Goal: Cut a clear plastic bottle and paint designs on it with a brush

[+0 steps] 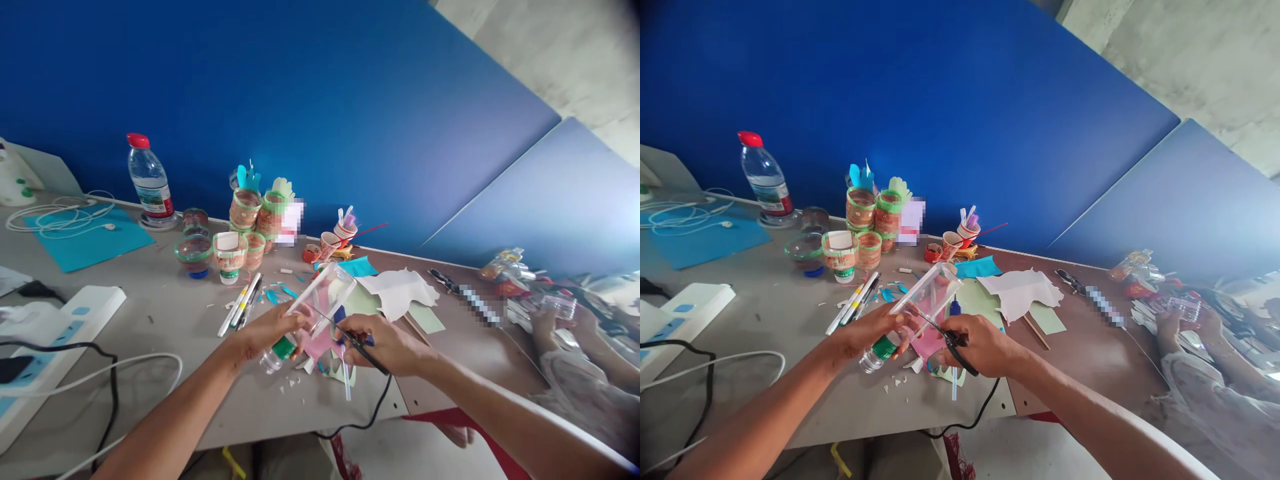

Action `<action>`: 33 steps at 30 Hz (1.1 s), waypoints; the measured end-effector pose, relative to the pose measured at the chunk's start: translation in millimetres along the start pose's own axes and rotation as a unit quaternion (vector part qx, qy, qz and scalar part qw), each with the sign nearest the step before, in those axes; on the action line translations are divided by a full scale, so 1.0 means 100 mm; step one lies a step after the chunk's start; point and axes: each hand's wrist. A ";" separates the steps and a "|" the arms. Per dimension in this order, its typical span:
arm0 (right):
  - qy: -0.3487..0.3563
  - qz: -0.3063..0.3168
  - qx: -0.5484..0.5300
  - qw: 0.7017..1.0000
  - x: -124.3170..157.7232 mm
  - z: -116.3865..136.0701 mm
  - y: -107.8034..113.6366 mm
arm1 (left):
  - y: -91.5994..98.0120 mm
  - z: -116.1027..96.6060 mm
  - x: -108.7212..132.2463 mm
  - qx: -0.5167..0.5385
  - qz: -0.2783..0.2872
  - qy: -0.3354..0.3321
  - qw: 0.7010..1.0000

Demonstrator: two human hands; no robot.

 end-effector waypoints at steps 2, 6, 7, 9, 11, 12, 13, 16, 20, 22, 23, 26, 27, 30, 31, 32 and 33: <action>-0.023 0.065 -0.144 0.987 -0.02 -0.07 -0.02 | 0.00 0.00 0.00 0.011 0.006 -0.004 1.000; -0.029 0.119 -0.238 0.963 -0.01 -0.16 -0.03 | 0.04 0.03 -0.01 -0.018 0.001 0.006 1.000; -0.033 0.118 -0.233 0.965 0.01 -0.16 -0.03 | 0.05 0.04 -0.02 -0.024 0.003 0.008 1.000; -0.039 0.109 -0.222 0.968 0.03 -0.16 -0.02 | 0.06 0.05 -0.03 -0.030 0.002 0.013 0.999; -0.041 0.103 -0.217 0.970 0.05 -0.15 0.00 | 0.06 0.06 -0.02 -0.033 0.001 0.024 0.999; -0.041 0.104 -0.215 0.970 0.06 -0.14 0.00 | 0.06 0.05 -0.02 -0.036 0.002 0.029 0.999; -0.042 0.107 -0.212 0.970 0.06 -0.13 0.01 | 0.05 0.05 -0.02 -0.041 0.005 0.032 0.999; -0.067 0.116 -0.199 0.971 0.06 -0.09 0.04 | 0.04 0.05 -0.02 -0.054 0.011 0.031 0.998; -0.101 0.104 -0.190 0.971 0.05 -0.05 0.05 | 0.05 0.11 -0.05 -0.104 -0.035 0.028 0.994; -0.104 0.087 -0.193 0.972 0.04 -0.06 0.03 | 0.06 0.14 -0.07 -0.132 -0.065 0.030 0.989; -0.104 0.079 -0.192 0.973 0.04 -0.07 0.01 | 0.06 0.15 -0.07 -0.135 -0.071 0.031 0.988; -0.091 0.062 -0.169 0.979 0.04 -0.11 -0.04 | 0.07 0.13 -0.06 -0.097 -0.048 0.026 0.994; -0.080 0.058 -0.158 0.982 0.05 -0.13 -0.04 | 0.07 0.12 -0.04 -0.077 -0.035 0.021 0.996; -0.048 0.050 -0.133 0.989 0.08 -0.16 -0.03 | 0.05 0.06 -0.01 -0.032 -0.009 0.014 0.999; -0.043 0.052 -0.132 0.989 0.09 -0.17 -0.02 | 0.04 0.04 -0.01 -0.025 -0.005 0.013 1.000; -0.040 0.054 -0.135 0.989 0.10 -0.17 -0.02 | 0.03 0.03 0.00 -0.019 -0.002 0.011 1.000; -0.040 0.056 -0.141 0.988 0.11 -0.18 -0.02 | 0.01 0.02 0.00 -0.014 0.003 0.009 1.000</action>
Point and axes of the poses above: each hand's wrist, its own x-axis away from the middle knuckle, its own y-axis out of the back of the hand, z = x × y, and after that the axes turned 5 degrees about -y, right-handed
